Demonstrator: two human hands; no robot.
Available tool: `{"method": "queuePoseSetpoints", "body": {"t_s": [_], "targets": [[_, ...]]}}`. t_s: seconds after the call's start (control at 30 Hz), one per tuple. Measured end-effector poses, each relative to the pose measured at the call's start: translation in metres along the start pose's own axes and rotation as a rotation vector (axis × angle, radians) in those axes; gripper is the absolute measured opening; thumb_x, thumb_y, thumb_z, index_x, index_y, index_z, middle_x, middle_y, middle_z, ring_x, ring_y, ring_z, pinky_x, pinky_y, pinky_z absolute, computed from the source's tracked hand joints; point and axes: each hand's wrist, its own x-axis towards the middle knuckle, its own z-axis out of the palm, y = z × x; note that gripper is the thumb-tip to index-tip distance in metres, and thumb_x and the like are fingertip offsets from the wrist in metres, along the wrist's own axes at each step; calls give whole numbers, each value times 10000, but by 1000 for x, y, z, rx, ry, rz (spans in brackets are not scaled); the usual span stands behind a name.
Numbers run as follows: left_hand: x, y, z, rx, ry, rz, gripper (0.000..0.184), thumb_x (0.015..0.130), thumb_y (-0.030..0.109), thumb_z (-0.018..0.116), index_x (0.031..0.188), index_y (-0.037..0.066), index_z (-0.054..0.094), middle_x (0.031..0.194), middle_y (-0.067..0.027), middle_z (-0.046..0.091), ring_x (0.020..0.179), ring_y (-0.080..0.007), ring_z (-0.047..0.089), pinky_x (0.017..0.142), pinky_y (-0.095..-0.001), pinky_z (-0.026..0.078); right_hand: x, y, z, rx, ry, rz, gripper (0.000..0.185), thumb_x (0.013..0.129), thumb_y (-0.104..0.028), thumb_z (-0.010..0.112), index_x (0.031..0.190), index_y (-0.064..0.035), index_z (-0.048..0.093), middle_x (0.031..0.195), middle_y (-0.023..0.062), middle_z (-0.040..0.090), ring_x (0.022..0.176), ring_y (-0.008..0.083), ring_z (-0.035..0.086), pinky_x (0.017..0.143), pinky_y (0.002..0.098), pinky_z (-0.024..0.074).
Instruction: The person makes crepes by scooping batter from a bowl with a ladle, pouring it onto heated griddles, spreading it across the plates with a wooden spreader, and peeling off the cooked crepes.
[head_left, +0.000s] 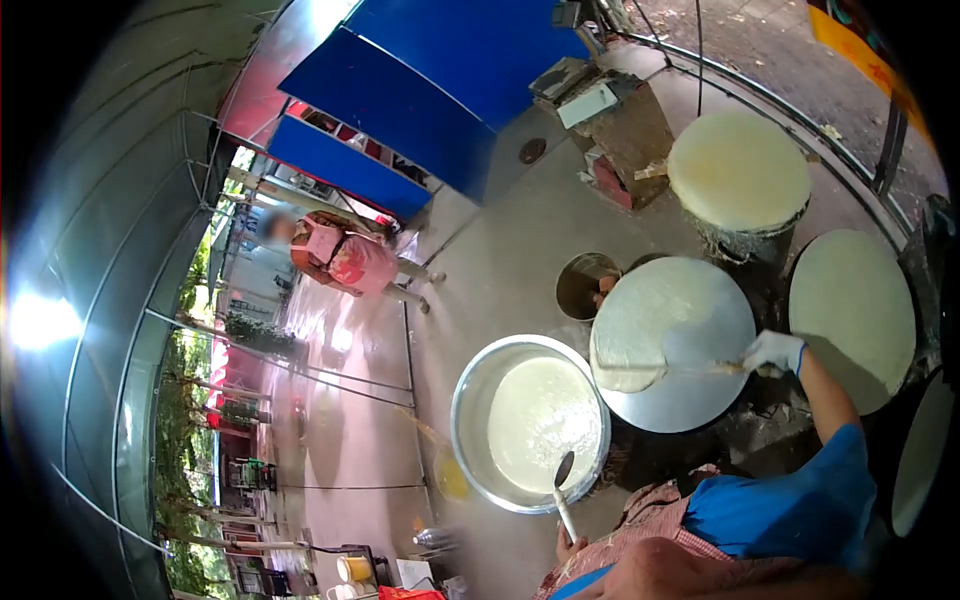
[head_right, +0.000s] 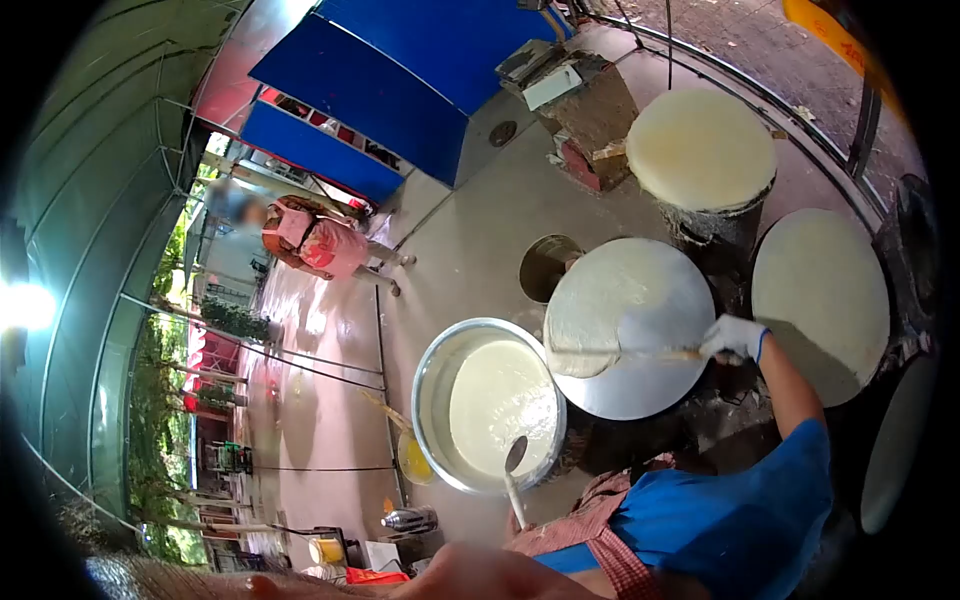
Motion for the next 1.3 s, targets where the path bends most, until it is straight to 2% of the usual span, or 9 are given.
{"method": "queuePoseSetpoints", "body": {"t_s": [0.1,0.13,0.33,0.63,0.77,0.9,1.03,1.17,1.3], "targets": [[-22,30,-3,54,-45,-34,674,805,-123,557,1406,99,350,877,-44,591,713,-137,576,620,-266,492,101,-7,6,229,274,-688,297,704,-253,738,902,-37,692,612,53,596,500,145,523,444,299,410],[-22,29,-8,91,-98,-39,676,805,-119,560,1407,100,344,887,-45,591,722,-138,578,624,-267,494,67,-53,8,0,246,-191,315,696,-245,727,919,-25,696,684,49,633,592,166,560,509,305,442],[-31,-11,-25,135,-9,-54,688,803,-81,602,1409,101,331,825,-45,559,665,-116,537,543,-259,447,27,2,4,-151,-110,-28,245,688,-166,719,864,4,697,601,96,587,448,160,496,379,331,358],[-64,15,-25,135,61,-139,687,808,-78,590,1416,100,324,723,-50,560,592,-126,528,520,-260,447,106,-41,18,-392,96,-470,182,676,-199,722,728,-38,654,533,63,549,407,151,471,380,326,361],[-52,-8,-70,59,-20,-56,671,805,-85,541,1415,91,322,715,-59,562,588,-125,526,514,-256,435,-5,-18,19,-332,-104,14,151,685,-209,708,697,-68,655,550,51,555,454,142,496,399,314,360],[-53,21,-74,41,-1,-143,652,807,-78,492,1411,116,342,674,-52,537,515,-118,485,444,-257,395,-122,161,-21,-151,316,-121,193,678,-93,662,841,1,706,703,95,657,563,163,569,554,319,453],[-43,69,-84,172,-47,-270,639,851,-35,471,1416,205,295,612,-19,464,454,-110,437,377,-255,350,-218,160,167,470,574,-243,219,704,-101,664,893,0,705,783,93,668,630,153,585,585,307,465],[-54,96,-108,-140,-149,-306,692,775,-103,475,1396,174,343,655,-19,487,498,-107,476,399,-231,383,-80,169,330,109,949,-376,324,779,-222,704,1031,-18,686,904,108,699,809,149,637,735,296,490],[-74,121,-140,-178,-305,-317,686,808,-93,481,1409,202,334,681,-20,505,548,-120,509,445,-215,412,-24,118,392,-323,954,-344,317,848,-314,596,1109,-142,652,982,193,649,876,367,612,765,416,486]]}}
